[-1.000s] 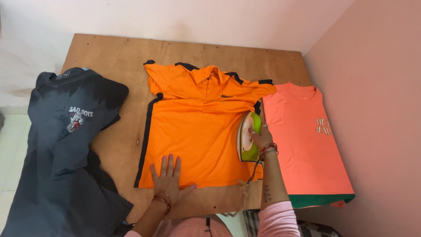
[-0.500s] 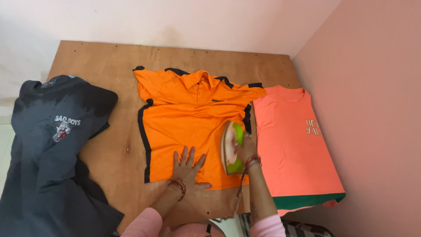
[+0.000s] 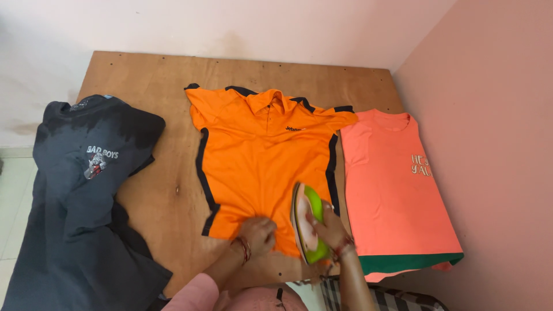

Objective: The person irons an orange polo shirt on a wooden table, smoothing it with one hand while using a green iron with the other. After finishing the orange shirt, they move it aside and iron a dark grey t-shirt in the same manner.

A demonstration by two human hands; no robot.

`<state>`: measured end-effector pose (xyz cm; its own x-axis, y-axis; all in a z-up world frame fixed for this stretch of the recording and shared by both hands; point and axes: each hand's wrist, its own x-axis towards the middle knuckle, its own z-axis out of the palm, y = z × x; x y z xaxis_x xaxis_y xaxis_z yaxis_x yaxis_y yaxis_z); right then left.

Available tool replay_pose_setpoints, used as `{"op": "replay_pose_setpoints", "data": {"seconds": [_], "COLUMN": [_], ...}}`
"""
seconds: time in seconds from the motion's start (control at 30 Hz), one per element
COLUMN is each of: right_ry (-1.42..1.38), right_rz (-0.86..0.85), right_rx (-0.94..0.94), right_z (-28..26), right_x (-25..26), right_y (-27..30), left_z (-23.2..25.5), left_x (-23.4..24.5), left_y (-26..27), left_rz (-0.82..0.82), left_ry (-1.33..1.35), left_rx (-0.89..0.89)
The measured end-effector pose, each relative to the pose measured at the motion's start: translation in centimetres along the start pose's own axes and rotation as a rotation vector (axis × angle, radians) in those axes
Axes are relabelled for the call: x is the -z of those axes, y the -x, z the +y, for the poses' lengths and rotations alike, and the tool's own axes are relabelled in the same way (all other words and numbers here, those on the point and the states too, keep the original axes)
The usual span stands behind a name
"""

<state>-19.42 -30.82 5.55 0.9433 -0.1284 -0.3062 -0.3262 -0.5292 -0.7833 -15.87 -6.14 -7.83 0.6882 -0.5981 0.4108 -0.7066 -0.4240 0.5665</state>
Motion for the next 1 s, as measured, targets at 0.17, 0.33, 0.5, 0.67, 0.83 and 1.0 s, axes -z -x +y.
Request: {"op": "replay_pose_setpoints", "data": {"seconds": [0.17, 0.33, 0.5, 0.67, 0.83, 1.0], "right_ry": [-0.131, -0.033, 0.032, -0.077, -0.221, -0.04], "right_rz": [-0.023, 0.005, 0.182, 0.211, -0.113, -0.229], "right_rx": [0.042, 0.036, 0.14, 0.156, 0.267, 0.167], "right_z": [-1.7, -2.4, 0.6, 1.9, 1.0, -1.6], "right_x": [1.6, 0.1, -1.0, 1.0, -1.1, -7.6], "right_y": [3.7, 1.0, -5.4, -15.6, -18.7, -11.5], "left_z": [4.5, 5.8, 6.3, 6.4, 6.7, 4.6], "left_x": [2.6, 3.9, 3.8, 3.3, 5.1, 5.1], "left_y": [3.1, 3.6, 3.8, 3.5, 3.1, 0.7], "left_rz": [-0.21, -0.316, -0.231, -0.161, -0.251, 0.389], "left_ry": [0.183, 0.247, 0.251, 0.238, 0.355, 0.119], "left_rx": [-0.075, -0.08, -0.059, -0.088, 0.058, 0.288]}}
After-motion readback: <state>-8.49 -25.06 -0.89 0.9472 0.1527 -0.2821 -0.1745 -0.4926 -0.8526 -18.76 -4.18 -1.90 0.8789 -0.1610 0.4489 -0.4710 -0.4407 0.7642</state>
